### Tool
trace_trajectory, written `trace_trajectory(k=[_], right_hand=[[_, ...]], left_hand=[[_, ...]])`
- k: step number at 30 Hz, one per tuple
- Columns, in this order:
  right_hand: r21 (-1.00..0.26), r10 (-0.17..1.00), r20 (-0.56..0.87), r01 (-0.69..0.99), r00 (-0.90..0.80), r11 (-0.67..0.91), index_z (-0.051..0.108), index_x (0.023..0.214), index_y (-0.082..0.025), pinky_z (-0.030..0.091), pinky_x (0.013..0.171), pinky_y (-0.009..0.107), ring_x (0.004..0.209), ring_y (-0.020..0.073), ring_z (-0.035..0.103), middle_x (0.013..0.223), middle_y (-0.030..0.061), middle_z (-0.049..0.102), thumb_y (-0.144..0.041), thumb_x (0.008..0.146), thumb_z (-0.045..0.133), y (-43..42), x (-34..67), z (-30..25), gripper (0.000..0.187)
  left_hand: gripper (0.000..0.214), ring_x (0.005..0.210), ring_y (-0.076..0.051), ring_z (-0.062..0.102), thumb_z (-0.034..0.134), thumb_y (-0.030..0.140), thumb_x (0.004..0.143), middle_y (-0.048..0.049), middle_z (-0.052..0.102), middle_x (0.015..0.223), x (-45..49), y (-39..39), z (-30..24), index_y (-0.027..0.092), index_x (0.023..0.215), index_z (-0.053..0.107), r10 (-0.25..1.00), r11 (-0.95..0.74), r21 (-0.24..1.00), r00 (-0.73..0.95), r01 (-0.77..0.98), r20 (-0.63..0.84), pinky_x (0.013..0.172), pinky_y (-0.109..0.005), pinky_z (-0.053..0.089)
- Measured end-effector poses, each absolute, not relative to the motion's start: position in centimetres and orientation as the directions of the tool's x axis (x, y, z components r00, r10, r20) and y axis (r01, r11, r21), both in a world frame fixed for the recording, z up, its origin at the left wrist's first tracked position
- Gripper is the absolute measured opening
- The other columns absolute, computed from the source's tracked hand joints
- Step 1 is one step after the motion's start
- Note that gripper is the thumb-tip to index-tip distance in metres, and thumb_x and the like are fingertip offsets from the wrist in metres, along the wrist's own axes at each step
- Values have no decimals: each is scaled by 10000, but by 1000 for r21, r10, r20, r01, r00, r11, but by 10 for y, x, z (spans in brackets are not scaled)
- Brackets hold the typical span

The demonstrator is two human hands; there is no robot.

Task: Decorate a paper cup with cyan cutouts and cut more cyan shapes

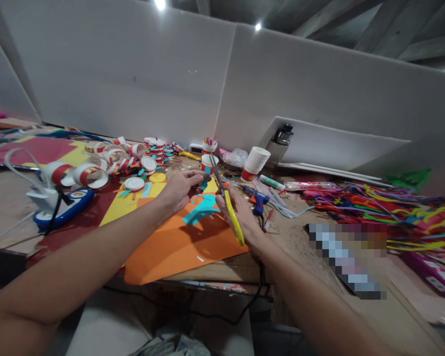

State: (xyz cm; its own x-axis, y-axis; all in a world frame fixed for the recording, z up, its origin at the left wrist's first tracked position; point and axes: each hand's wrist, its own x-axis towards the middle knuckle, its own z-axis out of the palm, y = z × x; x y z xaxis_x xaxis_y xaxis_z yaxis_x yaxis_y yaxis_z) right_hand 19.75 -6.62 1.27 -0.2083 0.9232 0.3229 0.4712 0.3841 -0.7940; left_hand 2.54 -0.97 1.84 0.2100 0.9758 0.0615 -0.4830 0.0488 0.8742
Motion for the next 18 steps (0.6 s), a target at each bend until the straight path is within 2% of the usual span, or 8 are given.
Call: trace_trajectory(k=[6,14,18], right_hand=[[-826,926,314,421,-208,375,539,976,-223,336,485,218,517,93,426,635,-50,468,-439,876,543,-67,197,13,239],[-921,945,275,232,-176,312,528,1078,-223,365,464,205,490,75,409,657,-57,466,-494,828,597,-62,199,3,375],[-924,947,276,226,-166,309,536,1087,-229,382,465,205,496,76,424,668,-48,484,-498,834,590,-62,201,4,374]], left_hand=[[105,534,-69,482,729,174,653,-13,599,619,25,-9,19,103,721,695,976,45,882,208,-469,60,500,-196,372],[111,572,-79,519,726,187,639,-25,631,657,24,-8,16,116,722,709,972,9,911,218,-413,89,548,-208,409],[97,543,-71,503,724,181,618,-22,631,635,26,-8,16,116,686,702,974,9,919,212,-394,81,521,-199,389]])
